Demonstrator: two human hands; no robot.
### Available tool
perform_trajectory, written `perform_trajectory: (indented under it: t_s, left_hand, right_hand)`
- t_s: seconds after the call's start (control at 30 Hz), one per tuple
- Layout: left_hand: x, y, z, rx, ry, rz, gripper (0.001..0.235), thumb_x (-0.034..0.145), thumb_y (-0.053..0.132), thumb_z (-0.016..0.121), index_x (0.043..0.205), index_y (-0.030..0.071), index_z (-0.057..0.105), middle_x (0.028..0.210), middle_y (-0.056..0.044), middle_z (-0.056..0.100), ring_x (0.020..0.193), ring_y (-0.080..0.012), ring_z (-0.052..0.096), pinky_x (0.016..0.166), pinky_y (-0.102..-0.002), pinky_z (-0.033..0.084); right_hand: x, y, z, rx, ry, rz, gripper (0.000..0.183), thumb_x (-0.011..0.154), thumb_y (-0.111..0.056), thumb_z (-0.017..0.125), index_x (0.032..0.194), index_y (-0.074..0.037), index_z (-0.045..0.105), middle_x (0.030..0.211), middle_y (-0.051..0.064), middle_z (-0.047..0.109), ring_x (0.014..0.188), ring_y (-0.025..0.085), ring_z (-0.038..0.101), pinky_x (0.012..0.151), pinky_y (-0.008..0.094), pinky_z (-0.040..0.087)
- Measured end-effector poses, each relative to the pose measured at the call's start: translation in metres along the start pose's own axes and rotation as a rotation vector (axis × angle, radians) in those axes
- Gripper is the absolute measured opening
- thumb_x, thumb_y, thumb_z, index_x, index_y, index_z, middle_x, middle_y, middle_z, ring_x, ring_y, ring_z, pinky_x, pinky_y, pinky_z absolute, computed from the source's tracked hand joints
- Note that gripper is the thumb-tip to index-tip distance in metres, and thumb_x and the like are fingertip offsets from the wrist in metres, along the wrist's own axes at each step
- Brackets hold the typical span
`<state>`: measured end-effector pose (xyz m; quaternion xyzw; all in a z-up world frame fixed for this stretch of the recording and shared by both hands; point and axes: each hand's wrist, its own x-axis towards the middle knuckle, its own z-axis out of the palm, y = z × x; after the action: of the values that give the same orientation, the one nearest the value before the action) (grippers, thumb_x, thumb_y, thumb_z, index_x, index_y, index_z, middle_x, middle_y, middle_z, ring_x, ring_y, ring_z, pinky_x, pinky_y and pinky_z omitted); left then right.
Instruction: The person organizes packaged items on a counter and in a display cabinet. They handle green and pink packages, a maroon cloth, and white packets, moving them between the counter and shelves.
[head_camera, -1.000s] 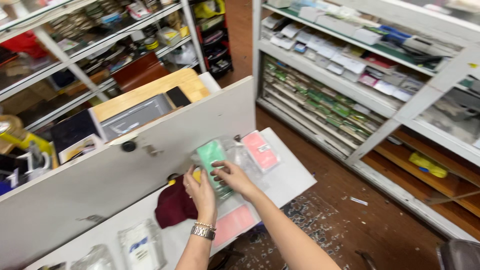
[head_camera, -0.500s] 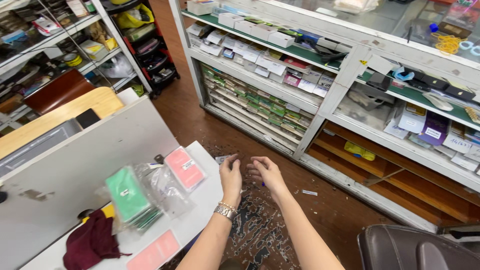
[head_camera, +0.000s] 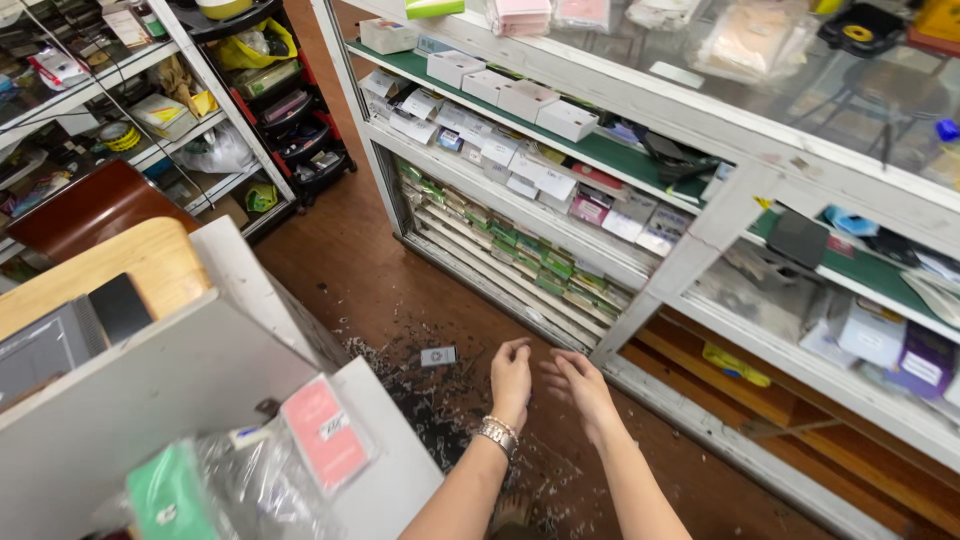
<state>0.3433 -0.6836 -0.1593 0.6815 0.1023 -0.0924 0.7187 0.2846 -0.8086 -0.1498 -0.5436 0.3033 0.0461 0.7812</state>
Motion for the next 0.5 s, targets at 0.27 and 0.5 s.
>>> perform_trajectory:
  t_s: [0.27,0.5]
  left_hand:
    - [0.147,-0.098,0.085,-0.086,-0.036,-0.231,0.028,0.095,0.019,0.062,0.114,0.001,0.071,0.109,-0.008,0.077,0.102,-0.0157,0.068,0.093,-0.03,0.05]
    - [0.249,-0.24,0.157,-0.085,-0.008,-0.355,0.026,0.095,0.019,0.061,0.115,0.006,0.069,0.1,-0.005,0.075,0.088,-0.0145,0.066,0.076,-0.031,0.052]
  right_hand:
    - [0.171,0.039,-0.094,0.275,0.115,0.088,0.041,0.101,-0.024,0.055,0.136,-0.002,0.056,0.131,0.019,0.067,0.121,0.031,0.064,0.105,0.046,0.051]
    - [0.315,0.114,-0.176,0.34,0.245,0.174,0.045,0.103,-0.025,0.052,0.143,-0.004,0.054,0.142,0.016,0.062,0.131,0.031,0.057,0.109,0.044,0.046]
